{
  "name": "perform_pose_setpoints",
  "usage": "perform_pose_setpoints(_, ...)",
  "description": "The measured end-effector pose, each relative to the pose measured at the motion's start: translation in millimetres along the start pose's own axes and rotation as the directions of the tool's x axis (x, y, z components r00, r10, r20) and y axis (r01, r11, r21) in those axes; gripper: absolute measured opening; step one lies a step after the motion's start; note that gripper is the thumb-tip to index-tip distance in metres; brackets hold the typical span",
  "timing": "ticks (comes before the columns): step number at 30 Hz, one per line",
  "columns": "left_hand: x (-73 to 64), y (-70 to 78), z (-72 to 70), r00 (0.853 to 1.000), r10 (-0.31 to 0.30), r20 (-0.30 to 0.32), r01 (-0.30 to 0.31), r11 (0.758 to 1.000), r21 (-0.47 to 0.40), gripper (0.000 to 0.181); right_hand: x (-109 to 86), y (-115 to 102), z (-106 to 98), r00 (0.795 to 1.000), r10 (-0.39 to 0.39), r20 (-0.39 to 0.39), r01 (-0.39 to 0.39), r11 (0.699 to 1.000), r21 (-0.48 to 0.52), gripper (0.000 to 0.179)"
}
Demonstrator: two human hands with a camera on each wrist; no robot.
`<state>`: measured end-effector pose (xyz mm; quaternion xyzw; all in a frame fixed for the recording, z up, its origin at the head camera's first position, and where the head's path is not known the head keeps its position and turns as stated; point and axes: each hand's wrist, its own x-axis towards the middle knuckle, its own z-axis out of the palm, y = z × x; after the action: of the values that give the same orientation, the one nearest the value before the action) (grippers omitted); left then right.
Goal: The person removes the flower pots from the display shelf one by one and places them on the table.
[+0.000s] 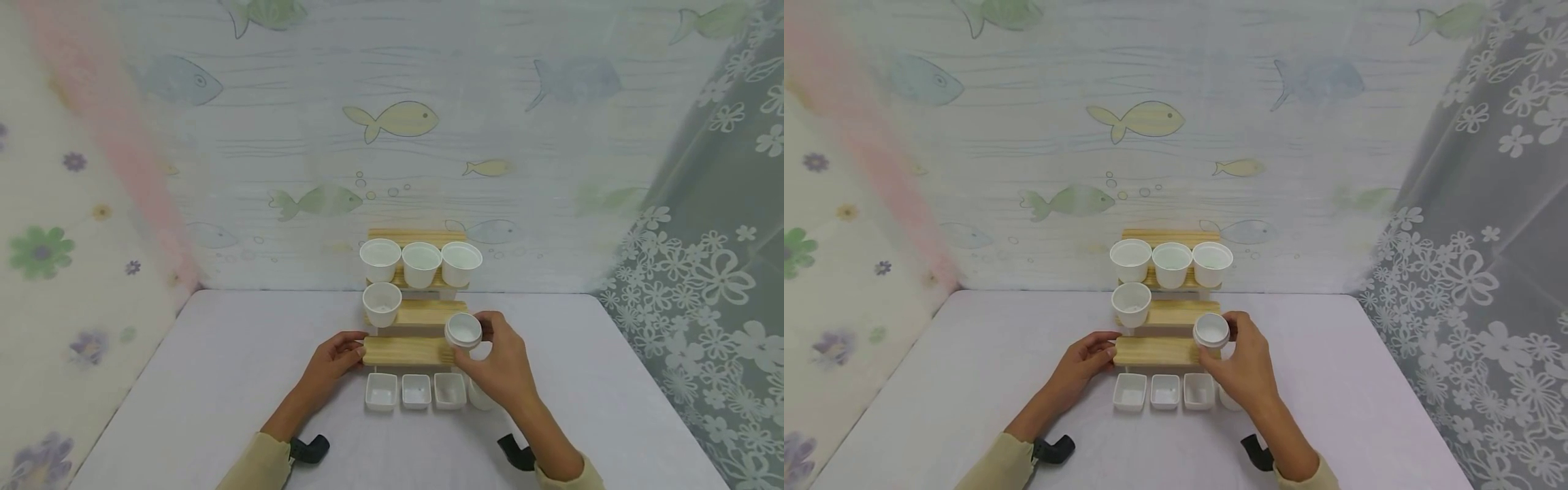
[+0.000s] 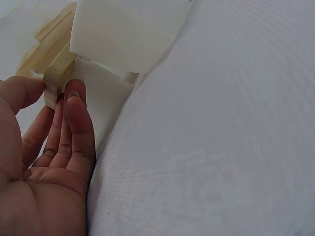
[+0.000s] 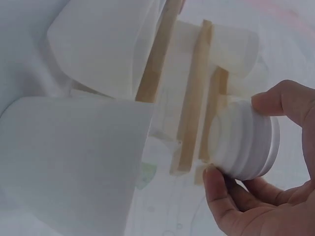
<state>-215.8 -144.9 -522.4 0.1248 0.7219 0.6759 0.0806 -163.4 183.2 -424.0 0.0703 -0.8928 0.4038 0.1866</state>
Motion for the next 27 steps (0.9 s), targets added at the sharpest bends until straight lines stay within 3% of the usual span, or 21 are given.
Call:
perform_pose_setpoints(7,-0.1,1.9,0.6,1.0,0.005,-0.004,-0.005,1.0,0.01,0.039,-4.3,8.9,-6.2,1.0,0.004,-0.003,-0.004,1.0,0.002,0.061)
perform_pose_setpoints(14,-0.3,2.5,1.0,1.0,0.001,-0.011,0.0,1.0,0.017,0.039,-7.9,18.0,-12.3,0.998,-0.054,-0.027,0.053,0.998,-0.025,0.071)
perform_pose_setpoints(27,-0.6,2.0,0.0,1.0,0.002,-0.003,-0.002,1.0,0.017,0.04,-16.2,23.8,-24.0,0.998,-0.05,-0.029,0.048,0.997,-0.055,0.065)
